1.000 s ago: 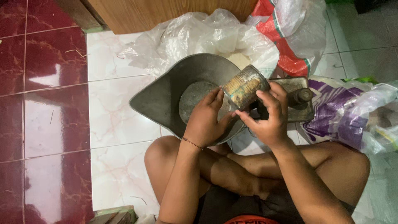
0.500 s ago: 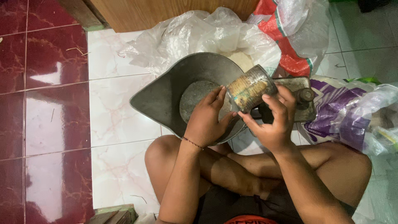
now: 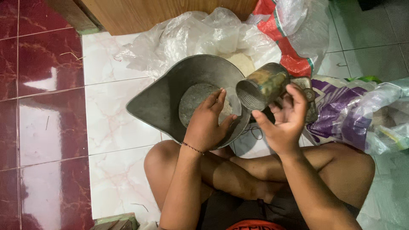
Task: The person fills a small plastic bag with grain by scooping it from a larger container using a tin can.
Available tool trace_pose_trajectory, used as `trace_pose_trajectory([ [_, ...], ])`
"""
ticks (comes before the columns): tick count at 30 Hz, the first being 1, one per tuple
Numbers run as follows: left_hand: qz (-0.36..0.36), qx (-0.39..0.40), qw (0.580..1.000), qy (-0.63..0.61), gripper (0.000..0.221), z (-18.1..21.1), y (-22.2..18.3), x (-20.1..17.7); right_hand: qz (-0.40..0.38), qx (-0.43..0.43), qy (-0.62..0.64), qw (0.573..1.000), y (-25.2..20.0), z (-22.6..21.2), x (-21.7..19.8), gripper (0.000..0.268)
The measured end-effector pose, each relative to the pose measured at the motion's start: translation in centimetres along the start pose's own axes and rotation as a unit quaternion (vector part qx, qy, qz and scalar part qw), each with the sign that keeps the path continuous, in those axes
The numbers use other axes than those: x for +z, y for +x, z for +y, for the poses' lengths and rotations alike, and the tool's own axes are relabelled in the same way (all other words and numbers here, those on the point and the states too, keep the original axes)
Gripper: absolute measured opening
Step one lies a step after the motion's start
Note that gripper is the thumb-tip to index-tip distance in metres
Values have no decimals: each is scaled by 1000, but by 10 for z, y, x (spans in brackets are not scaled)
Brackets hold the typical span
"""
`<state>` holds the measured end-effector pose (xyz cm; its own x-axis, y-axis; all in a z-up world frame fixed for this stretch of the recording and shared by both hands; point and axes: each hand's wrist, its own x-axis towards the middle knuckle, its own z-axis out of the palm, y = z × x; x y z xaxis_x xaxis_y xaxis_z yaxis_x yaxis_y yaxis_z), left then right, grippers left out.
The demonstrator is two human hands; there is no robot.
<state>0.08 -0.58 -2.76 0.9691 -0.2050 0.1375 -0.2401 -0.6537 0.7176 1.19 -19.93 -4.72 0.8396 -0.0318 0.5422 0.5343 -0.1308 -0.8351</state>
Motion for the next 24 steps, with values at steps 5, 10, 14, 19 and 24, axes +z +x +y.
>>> trace_pose_trajectory([
  [5,3,14,1000,6,64,-6,-2,3,58,32,43,997,-2,-4,-27,77],
  [10,28,40,999,-7,62,-15,-1,13,173,-43,21,984,-13,1,-102,49],
  [14,12,13,1000,-11,60,-8,0,10,412,16,-90,906,-64,94,-257,71],
  [19,1,-6,999,-44,56,-4,2,7,328,161,-312,877,-67,124,-353,20],
  [24,0,-12,999,-48,56,-4,3,8,97,7,-561,822,-52,98,-321,44],
])
